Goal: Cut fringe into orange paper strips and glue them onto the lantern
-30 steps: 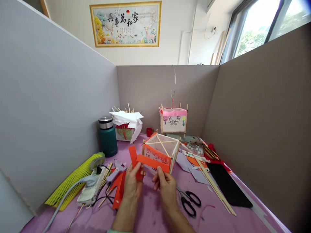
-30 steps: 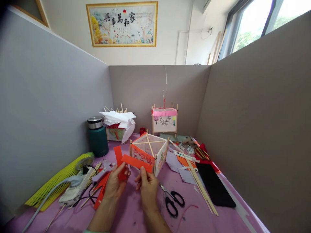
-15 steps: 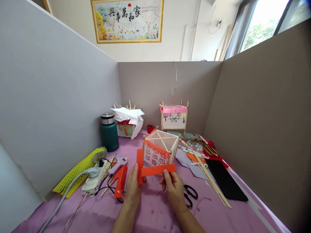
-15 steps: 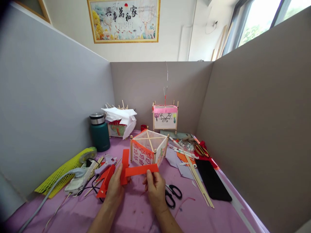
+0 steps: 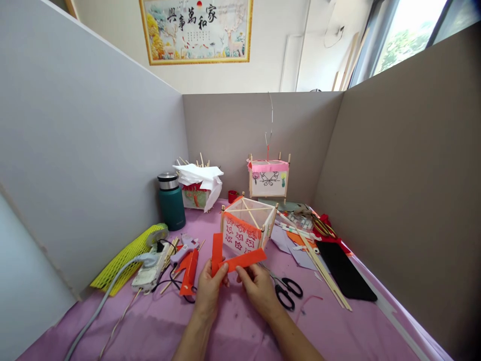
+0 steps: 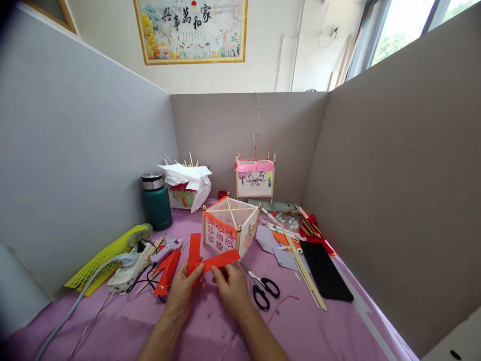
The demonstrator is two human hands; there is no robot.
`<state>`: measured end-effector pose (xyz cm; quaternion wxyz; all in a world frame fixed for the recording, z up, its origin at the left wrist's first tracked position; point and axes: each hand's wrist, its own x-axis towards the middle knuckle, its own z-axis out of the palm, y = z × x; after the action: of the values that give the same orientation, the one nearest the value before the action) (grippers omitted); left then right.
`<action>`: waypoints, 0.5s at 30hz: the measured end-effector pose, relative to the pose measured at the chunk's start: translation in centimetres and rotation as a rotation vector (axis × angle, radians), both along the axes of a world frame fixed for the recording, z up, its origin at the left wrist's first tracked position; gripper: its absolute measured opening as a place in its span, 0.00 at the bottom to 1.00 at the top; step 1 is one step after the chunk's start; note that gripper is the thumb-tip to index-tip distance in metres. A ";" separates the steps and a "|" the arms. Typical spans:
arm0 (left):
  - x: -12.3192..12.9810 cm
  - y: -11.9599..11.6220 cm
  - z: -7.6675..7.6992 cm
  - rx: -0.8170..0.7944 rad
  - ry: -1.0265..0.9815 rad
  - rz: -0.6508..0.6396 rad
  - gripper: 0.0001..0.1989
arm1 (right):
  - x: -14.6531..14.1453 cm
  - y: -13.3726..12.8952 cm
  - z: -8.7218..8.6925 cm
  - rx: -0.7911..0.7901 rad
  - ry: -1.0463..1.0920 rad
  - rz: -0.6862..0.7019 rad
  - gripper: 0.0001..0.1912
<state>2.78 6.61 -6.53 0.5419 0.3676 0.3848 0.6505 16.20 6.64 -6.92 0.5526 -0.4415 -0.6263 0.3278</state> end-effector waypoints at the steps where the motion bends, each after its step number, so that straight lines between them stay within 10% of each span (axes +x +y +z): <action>1: 0.0 0.0 0.1 0.002 -0.001 0.000 0.20 | 0.0 -0.1 0.1 0.013 -0.029 0.008 0.20; 9: 0.2 -0.7 0.1 -0.067 0.099 -0.136 0.20 | 0.0 -0.5 0.7 0.087 0.044 -0.063 0.20; 15: -0.1 -0.4 -0.3 -0.074 0.097 0.023 0.24 | 0.1 -0.7 0.8 0.079 0.051 -0.038 0.20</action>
<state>2.72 6.25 -6.81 0.5282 0.3743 0.4385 0.6234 16.26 5.94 -6.12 0.5915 -0.4227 -0.6160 0.3033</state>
